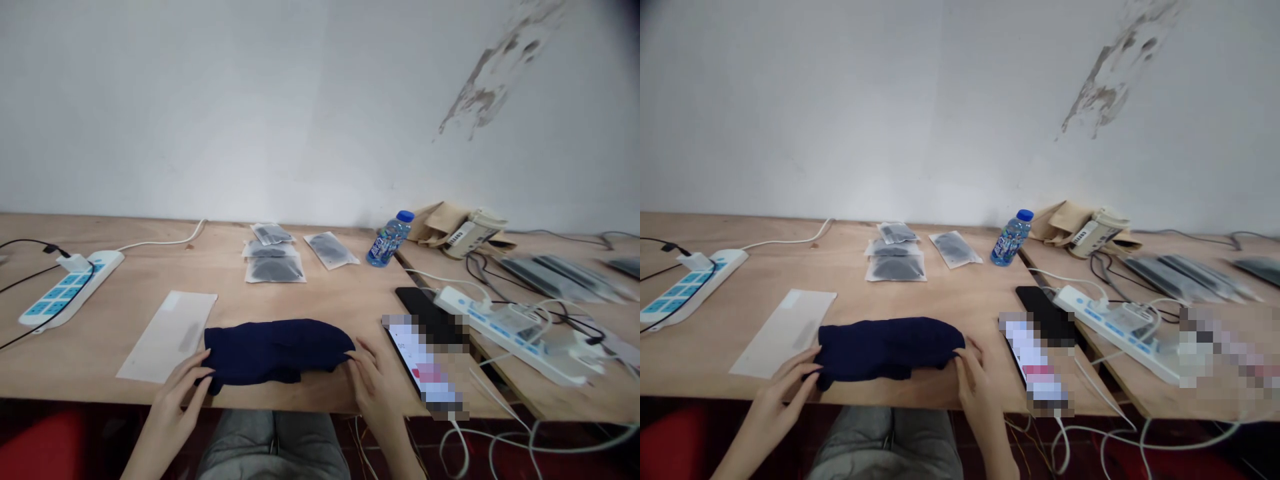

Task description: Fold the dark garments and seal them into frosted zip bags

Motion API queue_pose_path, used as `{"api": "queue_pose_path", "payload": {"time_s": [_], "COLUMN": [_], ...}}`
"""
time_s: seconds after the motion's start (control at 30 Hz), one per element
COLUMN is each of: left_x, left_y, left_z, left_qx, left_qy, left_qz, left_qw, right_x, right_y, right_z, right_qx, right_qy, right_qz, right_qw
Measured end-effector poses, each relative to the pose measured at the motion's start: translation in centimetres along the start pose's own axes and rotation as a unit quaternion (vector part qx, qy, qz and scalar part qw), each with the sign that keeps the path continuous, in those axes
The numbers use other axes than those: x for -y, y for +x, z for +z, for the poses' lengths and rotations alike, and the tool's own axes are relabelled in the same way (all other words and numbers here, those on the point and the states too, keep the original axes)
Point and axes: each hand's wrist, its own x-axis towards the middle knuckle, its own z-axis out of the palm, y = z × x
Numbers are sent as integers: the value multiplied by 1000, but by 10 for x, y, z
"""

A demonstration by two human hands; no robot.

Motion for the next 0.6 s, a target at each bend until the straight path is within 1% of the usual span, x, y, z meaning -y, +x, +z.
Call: {"api": "queue_pose_path", "payload": {"time_s": [0.13, 0.23, 0.3, 0.37, 0.4, 0.47, 0.5, 0.57, 0.6], "left_x": [-19, -37, -48, -56, -59, -60, -59, -52, -47], "left_y": [3, 13, 27, 48, 61, 90, 106, 138, 153], "left_z": [-7, -18, -28, -38, -41, -43, -40, -29, -20], "left_qx": [-20, -64, -109, -148, -156, -145, -118, -71, -30], "left_qy": [-74, -133, -162, -181, -189, -205, -213, -220, -222], "left_qz": [-72, -99, -106, -112, -114, -122, -132, -171, -202], "left_qw": [994, 984, 975, 966, 963, 960, 961, 958, 954], "right_x": [9, 24, 40, 56, 63, 69, 68, 56, 45], "right_y": [-2, -3, 1, 11, 18, 35, 45, 69, 81], "right_z": [-10, -26, -39, -49, -52, -54, -52, -43, -35], "right_qx": [-35, -47, -64, -87, -98, -104, -95, -56, -29], "right_qy": [12, 5, 3, 13, 21, 42, 51, 65, 74], "right_qz": [-5, 15, 27, 40, 51, 73, 80, 81, 77], "right_qw": [999, 999, 998, 995, 994, 991, 991, 993, 994]}}
